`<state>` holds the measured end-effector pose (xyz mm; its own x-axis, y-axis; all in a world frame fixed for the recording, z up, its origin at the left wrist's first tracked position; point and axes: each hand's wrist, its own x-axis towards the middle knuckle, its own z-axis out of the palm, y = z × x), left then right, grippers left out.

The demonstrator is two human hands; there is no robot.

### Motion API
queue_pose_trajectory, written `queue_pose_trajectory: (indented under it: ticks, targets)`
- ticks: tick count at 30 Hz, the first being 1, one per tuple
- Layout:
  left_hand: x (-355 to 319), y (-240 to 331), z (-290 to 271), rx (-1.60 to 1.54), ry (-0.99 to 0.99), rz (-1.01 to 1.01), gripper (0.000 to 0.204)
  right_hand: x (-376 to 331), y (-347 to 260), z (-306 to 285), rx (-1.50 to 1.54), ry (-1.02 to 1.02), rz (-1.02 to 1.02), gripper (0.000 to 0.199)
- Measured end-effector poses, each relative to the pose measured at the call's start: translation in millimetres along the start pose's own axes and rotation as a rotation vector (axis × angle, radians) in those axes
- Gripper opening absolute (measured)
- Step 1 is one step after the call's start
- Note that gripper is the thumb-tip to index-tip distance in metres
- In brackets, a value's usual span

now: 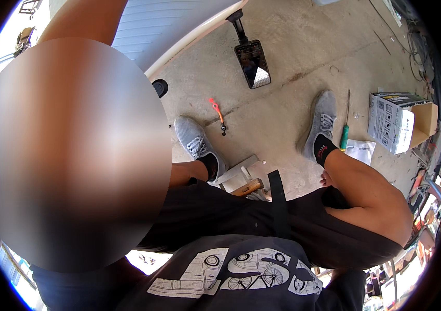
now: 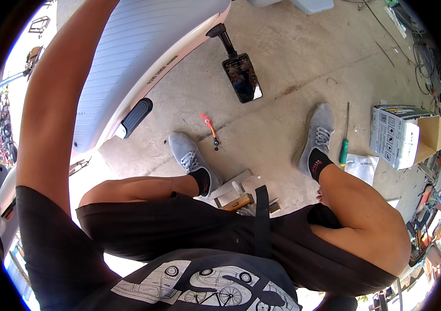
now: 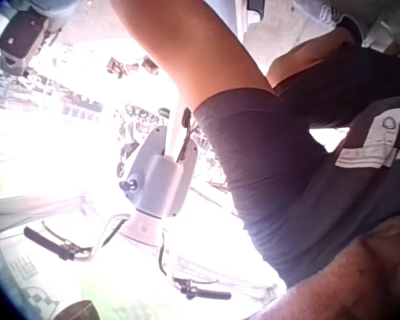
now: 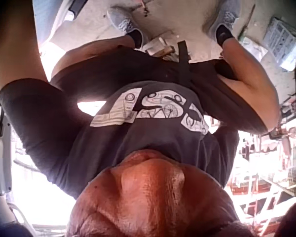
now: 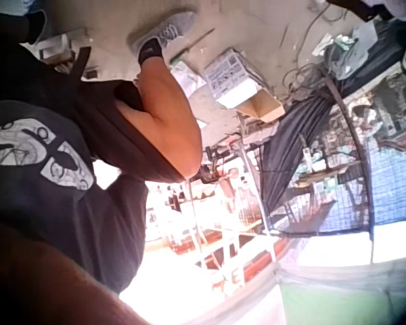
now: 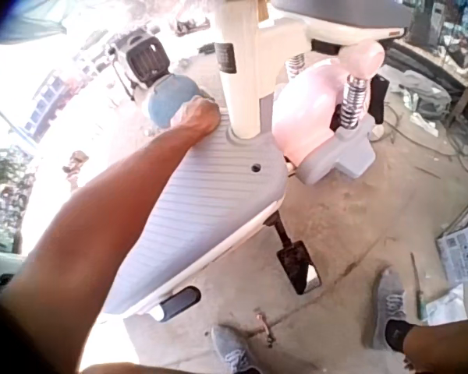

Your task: The person uses a screwdriver to tighten screws on the footboard of a light blue and pink scooter. They repeatedly adjust the footboard and secure it to the scooter's frame.

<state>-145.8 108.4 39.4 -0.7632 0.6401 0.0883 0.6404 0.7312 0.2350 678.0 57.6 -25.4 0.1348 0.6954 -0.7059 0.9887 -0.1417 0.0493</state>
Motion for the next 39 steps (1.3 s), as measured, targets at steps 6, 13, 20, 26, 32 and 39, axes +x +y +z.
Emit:
queue_pose_trajectory:
  ticks: [6, 13, 20, 26, 32, 39]
  targets:
    - [-5, -6, -5, -0.058, 0.040, 0.064, 0.044, 26, -179, -103, -0.096, -0.021, -0.535, 0.030]
    - [-10, -12, -13, -0.069, 0.018, 0.039, 0.038, -49, -396, -88, -0.631, -0.504, -1.106, 0.021]
    - [-4, -16, -5, -0.082, 0.038, 0.078, 0.037, -85, -486, 138, -0.780, -0.427, -1.381, 0.019]
    - [-3, -14, -1, -0.034, -0.033, 0.170, 0.037, -113, -492, 305, -0.335, -0.325, -1.549, 0.020]
    - [-7, -14, -9, -0.068, -0.015, 0.152, 0.036, -148, -500, 383, -0.441, -0.039, -1.670, 0.023]
    - [-5, -16, -5, -0.089, 0.004, 0.093, 0.036, -143, -495, 431, -0.280, 0.073, -1.676, 0.023]
